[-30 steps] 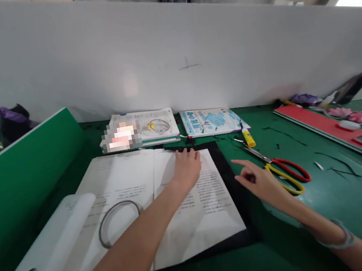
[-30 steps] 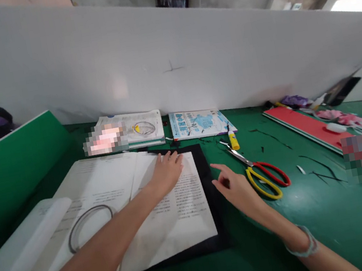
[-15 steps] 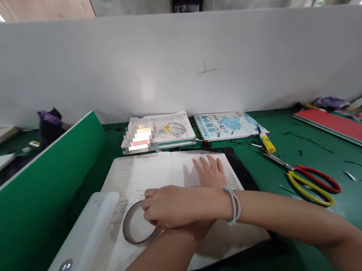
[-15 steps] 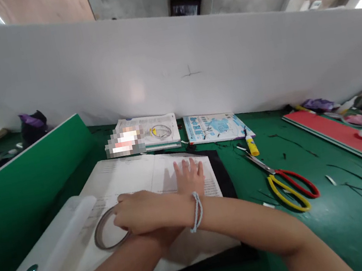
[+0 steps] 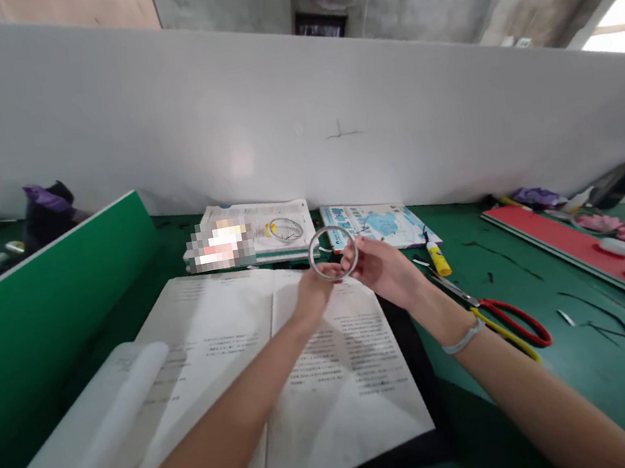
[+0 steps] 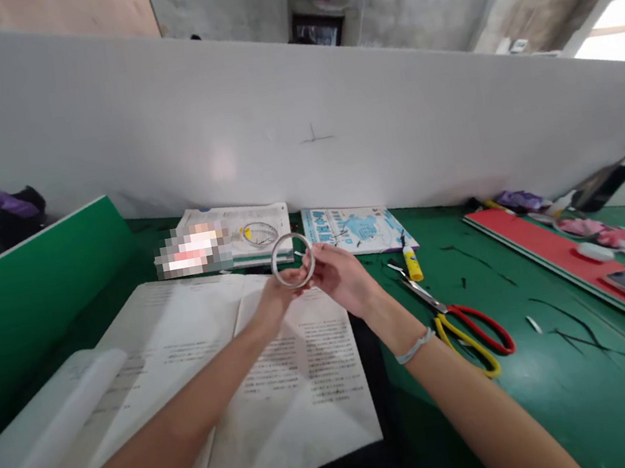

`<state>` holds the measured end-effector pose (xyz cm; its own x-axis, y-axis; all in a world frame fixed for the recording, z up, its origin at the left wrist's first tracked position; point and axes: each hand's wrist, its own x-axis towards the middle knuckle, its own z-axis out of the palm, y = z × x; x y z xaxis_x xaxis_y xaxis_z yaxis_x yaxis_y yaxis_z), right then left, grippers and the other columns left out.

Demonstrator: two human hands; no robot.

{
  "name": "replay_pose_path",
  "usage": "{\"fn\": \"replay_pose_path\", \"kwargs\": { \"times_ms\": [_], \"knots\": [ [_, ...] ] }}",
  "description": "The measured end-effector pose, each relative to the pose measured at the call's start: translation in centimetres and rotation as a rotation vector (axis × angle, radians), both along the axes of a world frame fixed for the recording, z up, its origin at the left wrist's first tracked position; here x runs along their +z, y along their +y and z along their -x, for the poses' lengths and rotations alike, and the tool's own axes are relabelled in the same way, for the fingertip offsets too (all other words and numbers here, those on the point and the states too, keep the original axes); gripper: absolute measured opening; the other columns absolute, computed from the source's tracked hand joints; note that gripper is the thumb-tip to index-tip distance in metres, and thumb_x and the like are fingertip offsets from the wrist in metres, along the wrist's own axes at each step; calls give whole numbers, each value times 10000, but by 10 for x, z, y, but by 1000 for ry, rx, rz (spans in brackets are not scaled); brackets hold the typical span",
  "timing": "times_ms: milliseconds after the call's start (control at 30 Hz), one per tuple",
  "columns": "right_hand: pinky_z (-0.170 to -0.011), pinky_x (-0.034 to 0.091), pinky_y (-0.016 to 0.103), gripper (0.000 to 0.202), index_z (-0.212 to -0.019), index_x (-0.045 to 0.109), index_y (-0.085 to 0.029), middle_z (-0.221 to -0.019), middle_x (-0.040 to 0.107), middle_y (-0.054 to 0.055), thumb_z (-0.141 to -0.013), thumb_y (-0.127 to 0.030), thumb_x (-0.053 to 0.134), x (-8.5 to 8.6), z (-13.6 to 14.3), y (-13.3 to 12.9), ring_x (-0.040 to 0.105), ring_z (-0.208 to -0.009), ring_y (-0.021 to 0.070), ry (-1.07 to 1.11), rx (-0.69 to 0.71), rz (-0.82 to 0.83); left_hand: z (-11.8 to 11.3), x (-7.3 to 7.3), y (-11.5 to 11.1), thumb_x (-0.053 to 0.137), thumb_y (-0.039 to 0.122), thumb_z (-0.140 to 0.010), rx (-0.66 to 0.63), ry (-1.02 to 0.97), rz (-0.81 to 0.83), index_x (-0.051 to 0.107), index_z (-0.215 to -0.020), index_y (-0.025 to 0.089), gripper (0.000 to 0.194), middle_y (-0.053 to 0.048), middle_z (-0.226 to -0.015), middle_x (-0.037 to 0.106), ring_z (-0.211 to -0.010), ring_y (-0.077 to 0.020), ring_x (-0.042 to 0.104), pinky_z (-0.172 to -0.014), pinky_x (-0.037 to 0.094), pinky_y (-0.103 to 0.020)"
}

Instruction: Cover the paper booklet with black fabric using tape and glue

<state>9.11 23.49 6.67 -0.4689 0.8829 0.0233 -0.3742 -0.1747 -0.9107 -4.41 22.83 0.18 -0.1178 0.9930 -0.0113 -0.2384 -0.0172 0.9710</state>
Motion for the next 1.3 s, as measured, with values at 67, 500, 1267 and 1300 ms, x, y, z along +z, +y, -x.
{"fn": "replay_pose_path", "kwargs": {
  "times_ms": [67,500,1267,1300],
  "knots": [
    [-488,353,207,232,-721,507,-189,-659,471,-41,-718,-361,662,-6,-11,11,485,-584,80,12,-56,27,12,8,4,466,370,-952,-24,-83,69,619,-987,122,294,-57,-914,653,-823,-154,640,-788,533,-363],
    [-624,363,237,228,-778,679,-161,-674,589,-12,-730,-375,741,-41,-30,34,496,-656,93,-159,12,-127,11,17,-6,671,347,-775,-151,-219,-48,610,-641,140,254,56,-522,396,-511,-69,376,-579,382,-224],
    [-740,479,313,133,-804,713,-168,-810,657,23,-803,-269,627,-29,-42,26,604,-671,137,-231,549,-221,3,30,-18,599,247,-634,-3,-110,-168,600,-521,159,144,48,-468,325,-452,-64,245,-458,242,-236],
    [-748,484,316,133,-802,708,-169,-802,654,18,-803,-277,629,-28,-42,25,599,-663,132,-238,551,-214,3,30,-18,603,251,-636,-2,-106,-171,603,-520,158,148,45,-473,344,-453,-63,246,-455,236,-237]
  ]
}}
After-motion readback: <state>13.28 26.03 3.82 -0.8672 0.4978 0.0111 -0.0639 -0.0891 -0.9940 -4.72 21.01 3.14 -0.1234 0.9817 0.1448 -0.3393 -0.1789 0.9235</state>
